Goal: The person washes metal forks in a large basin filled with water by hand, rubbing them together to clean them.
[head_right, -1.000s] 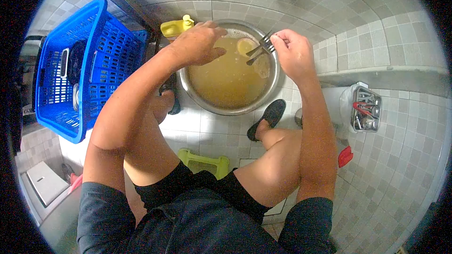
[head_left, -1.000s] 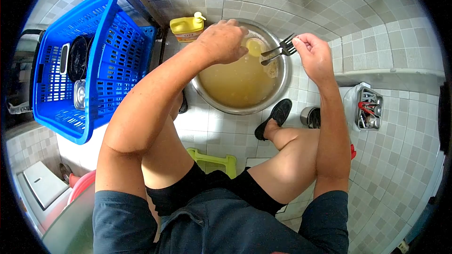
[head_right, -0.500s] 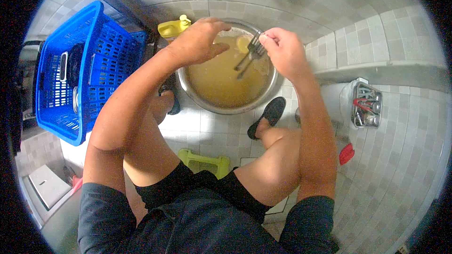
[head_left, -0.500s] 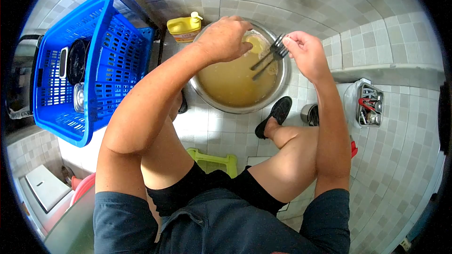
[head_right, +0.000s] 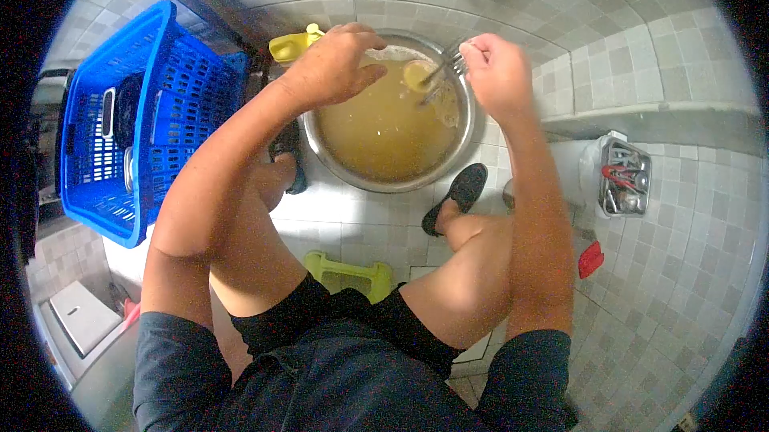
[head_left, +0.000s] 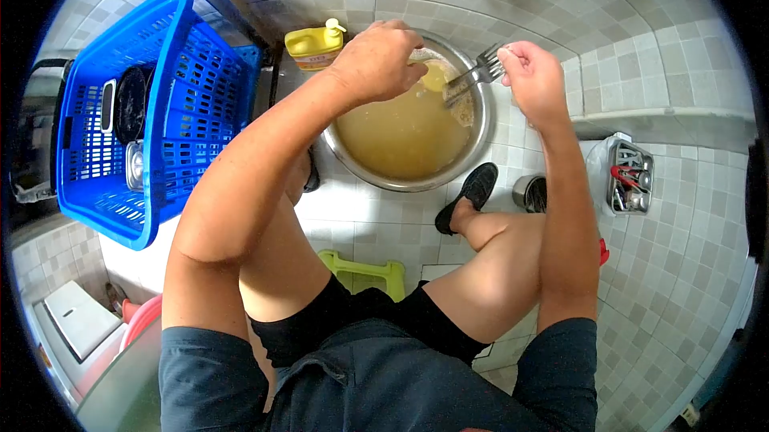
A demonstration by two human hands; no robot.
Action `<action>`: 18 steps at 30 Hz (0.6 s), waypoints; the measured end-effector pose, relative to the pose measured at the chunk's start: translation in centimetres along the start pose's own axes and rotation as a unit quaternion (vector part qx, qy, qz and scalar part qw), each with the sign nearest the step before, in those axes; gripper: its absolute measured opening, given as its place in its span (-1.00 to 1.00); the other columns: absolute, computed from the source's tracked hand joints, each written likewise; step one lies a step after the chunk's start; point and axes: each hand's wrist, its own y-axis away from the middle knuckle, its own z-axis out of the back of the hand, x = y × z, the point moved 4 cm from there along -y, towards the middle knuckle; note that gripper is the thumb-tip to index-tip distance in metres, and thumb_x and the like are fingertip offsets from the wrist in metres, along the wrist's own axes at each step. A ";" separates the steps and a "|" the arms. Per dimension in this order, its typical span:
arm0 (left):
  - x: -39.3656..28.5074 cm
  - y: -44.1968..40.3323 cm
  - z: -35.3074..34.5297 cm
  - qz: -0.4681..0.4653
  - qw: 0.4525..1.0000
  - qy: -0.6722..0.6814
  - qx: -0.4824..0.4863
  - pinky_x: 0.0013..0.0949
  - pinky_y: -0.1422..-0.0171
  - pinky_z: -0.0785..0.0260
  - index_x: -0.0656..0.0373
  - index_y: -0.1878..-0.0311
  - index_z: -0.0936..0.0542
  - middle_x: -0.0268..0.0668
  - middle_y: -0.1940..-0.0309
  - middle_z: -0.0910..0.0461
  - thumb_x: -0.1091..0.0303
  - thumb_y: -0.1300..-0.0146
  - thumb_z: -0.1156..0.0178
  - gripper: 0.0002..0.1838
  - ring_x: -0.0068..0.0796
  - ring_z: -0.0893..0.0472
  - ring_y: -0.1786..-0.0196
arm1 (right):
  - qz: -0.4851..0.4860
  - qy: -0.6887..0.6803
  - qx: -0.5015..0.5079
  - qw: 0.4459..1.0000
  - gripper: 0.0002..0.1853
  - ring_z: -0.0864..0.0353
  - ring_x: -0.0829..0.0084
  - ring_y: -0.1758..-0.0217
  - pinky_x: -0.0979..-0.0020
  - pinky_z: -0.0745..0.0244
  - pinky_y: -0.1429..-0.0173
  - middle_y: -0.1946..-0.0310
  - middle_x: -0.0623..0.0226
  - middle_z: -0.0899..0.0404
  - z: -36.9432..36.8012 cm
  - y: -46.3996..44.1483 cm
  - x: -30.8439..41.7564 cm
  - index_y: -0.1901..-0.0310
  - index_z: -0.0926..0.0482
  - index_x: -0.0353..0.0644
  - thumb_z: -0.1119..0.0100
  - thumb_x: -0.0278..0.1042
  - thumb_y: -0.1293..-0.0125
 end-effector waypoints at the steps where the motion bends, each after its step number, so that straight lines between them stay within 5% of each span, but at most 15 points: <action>1: 0.1 0.0 0.1 0.001 1.000 -0.001 0.000 -0.11 -0.31 -0.34 0.30 0.02 -0.62 0.06 -0.02 -0.58 0.21 -0.20 -0.28 -0.61 0.06 -0.53 -0.14 | 0.001 -0.001 0.001 1.000 -0.80 -0.56 0.61 0.51 0.51 -0.46 0.37 0.55 0.34 -0.61 0.0 0.0 0.2 0.28 -0.64 -0.34 -0.23 -0.33 -0.33; 4: 0.1 0.0 -0.1 0.008 1.000 0.005 0.010 -0.12 -0.32 -0.34 0.30 0.01 -0.62 0.06 -0.03 -0.58 0.21 -0.21 -0.27 -0.62 0.06 -0.53 -0.15 | -0.051 -0.045 0.014 0.998 -0.80 -0.57 0.60 0.49 0.50 -0.46 0.36 0.55 0.33 -0.62 0.2 0.0 -0.2 0.27 -0.64 -0.33 -0.23 -0.33 -0.33; 6: 0.0 0.0 0.1 0.009 1.000 0.007 -0.001 -0.12 -0.31 -0.34 0.30 0.01 -0.62 0.05 -0.04 -0.57 0.21 -0.20 -0.28 -0.61 0.06 -0.53 -0.15 | 0.063 0.111 -0.026 0.992 -0.80 -0.56 0.62 0.49 0.52 -0.45 0.38 0.55 0.36 -0.61 0.2 -0.3 0.4 0.26 -0.64 -0.34 -0.22 -0.33 -0.34; 9: -0.2 0.0 0.2 0.018 1.000 0.005 0.018 -0.11 -0.31 -0.35 0.31 0.00 -0.62 0.05 -0.04 -0.57 0.21 -0.20 -0.28 -0.60 0.07 -0.53 -0.14 | -0.062 -0.093 0.036 0.993 -0.78 -0.54 0.64 0.50 0.53 -0.42 0.40 0.55 0.40 -0.60 0.0 0.4 0.8 0.28 -0.63 -0.36 -0.22 -0.32 -0.34; 12: -0.1 0.0 -0.1 0.007 1.000 0.019 0.009 -0.11 -0.31 -0.35 0.30 -0.01 -0.62 0.06 -0.03 -0.58 0.20 -0.17 -0.30 -0.58 0.08 -0.54 -0.13 | 0.043 0.089 -0.023 0.995 -0.77 -0.53 0.65 0.50 0.54 -0.40 0.41 0.55 0.42 -0.59 0.3 0.0 0.7 0.29 -0.63 -0.37 -0.21 -0.32 -0.35; 18: -0.7 0.0 -0.7 -0.003 0.997 0.070 0.020 -0.10 -0.36 -0.31 0.28 -0.07 -0.60 0.05 -0.10 -0.54 0.12 -0.09 -0.41 -0.45 0.06 -0.49 -0.21 | -0.002 -0.015 0.021 1.000 -0.78 -0.50 0.68 0.49 0.54 -0.40 0.40 0.56 0.42 -0.57 -0.2 0.6 1.8 0.29 -0.62 -0.37 -0.20 -0.34 -0.35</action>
